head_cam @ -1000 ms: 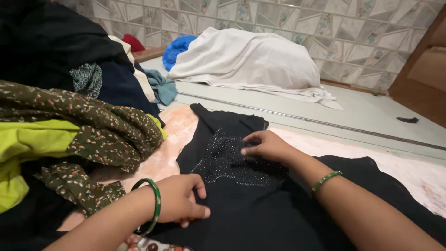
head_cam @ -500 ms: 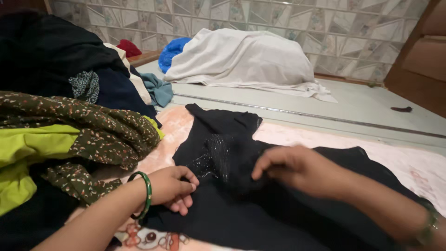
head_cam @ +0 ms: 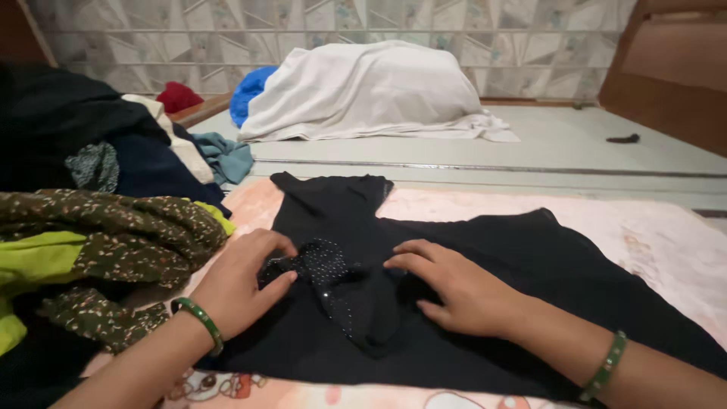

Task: The person folds a black shirt on a pink mat on the floor, smoothing it with their hands before folding the sleeves and then the body of the garment.

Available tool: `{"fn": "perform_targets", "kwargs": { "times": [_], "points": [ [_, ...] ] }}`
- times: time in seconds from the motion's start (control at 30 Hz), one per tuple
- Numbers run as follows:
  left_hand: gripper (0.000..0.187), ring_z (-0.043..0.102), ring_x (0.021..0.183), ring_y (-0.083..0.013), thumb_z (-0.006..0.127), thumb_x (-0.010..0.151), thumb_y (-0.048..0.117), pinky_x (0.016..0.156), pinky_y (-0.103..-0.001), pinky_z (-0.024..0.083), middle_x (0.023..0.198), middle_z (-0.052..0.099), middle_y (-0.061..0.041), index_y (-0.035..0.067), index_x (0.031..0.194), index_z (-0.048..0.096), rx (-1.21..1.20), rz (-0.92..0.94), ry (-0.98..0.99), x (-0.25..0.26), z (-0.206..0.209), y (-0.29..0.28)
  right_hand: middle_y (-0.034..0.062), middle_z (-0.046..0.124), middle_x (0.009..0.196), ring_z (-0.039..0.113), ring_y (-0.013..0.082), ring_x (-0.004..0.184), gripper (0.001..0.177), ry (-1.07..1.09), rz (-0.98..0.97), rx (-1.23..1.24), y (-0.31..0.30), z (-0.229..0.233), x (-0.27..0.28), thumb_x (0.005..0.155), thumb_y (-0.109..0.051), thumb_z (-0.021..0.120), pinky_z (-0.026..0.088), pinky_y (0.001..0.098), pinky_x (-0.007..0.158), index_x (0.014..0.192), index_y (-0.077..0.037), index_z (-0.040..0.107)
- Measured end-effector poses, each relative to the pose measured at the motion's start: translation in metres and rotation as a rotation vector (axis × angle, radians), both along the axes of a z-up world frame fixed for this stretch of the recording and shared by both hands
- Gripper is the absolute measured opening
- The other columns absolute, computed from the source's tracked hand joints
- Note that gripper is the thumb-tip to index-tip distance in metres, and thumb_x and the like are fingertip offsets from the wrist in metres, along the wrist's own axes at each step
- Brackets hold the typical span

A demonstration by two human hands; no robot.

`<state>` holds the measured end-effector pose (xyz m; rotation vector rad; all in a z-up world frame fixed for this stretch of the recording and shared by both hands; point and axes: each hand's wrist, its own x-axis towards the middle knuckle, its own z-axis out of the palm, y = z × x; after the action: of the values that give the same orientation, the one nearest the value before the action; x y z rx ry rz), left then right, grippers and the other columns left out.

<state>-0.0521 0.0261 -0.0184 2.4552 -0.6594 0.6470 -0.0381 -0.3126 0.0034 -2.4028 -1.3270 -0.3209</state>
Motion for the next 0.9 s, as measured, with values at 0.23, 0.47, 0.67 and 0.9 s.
{"fn": "perform_targets", "kwargs": {
  "times": [0.23, 0.47, 0.67, 0.9],
  "points": [
    [0.086, 0.034, 0.139, -0.0533, 0.094, 0.069, 0.031, 0.112, -0.062, 0.020, 0.141, 0.048, -0.030, 0.010, 0.141, 0.051, 0.377, -0.193, 0.072, 0.050, -0.001, -0.058, 0.0077, 0.057, 0.128, 0.064, 0.0308, 0.111, 0.053, 0.101, -0.141, 0.049, -0.005, -0.010, 0.000, 0.073, -0.002, 0.072, 0.053, 0.0400, 0.090, 0.124, -0.012, 0.058],
    [0.033, 0.065, 0.104, -0.0243, 0.079, 0.074, 0.027, 0.105, -0.041, 0.047, 0.098, 0.071, -0.006, 0.021, 0.105, 0.070, 0.539, -0.057, 0.358, 0.039, 0.015, -0.078, 0.0054, 0.064, 0.112, 0.069, 0.0282, 0.093, 0.029, 0.124, -0.202, 0.028, -0.008, -0.013, 0.000, 0.079, -0.007, 0.072, 0.055, 0.0392, 0.081, 0.106, -0.013, 0.068],
    [0.021, 0.060, 0.098, -0.0315, 0.080, 0.066, 0.012, 0.086, -0.038, 0.049, 0.097, 0.065, -0.010, 0.012, 0.078, 0.064, 0.255, -0.390, -0.127, 0.034, 0.009, -0.057, 0.0082, 0.069, 0.100, 0.071, 0.0267, 0.090, 0.022, 0.039, -0.180, 0.231, -0.012, -0.022, 0.014, 0.080, -0.011, 0.074, 0.057, 0.0378, 0.077, 0.101, -0.008, 0.069],
    [0.019, 0.056, 0.075, -0.0205, 0.067, 0.082, 0.013, 0.067, -0.031, 0.046, 0.084, 0.060, -0.011, 0.007, 0.087, 0.049, 0.009, -0.171, 0.353, 0.021, 0.021, -0.058, 0.0078, 0.069, 0.081, 0.065, 0.0172, 0.066, 0.019, 0.532, -0.466, 0.501, -0.015, -0.026, 0.035, 0.086, -0.015, 0.069, 0.054, 0.0318, 0.063, 0.104, -0.008, 0.066]
  ]
}}
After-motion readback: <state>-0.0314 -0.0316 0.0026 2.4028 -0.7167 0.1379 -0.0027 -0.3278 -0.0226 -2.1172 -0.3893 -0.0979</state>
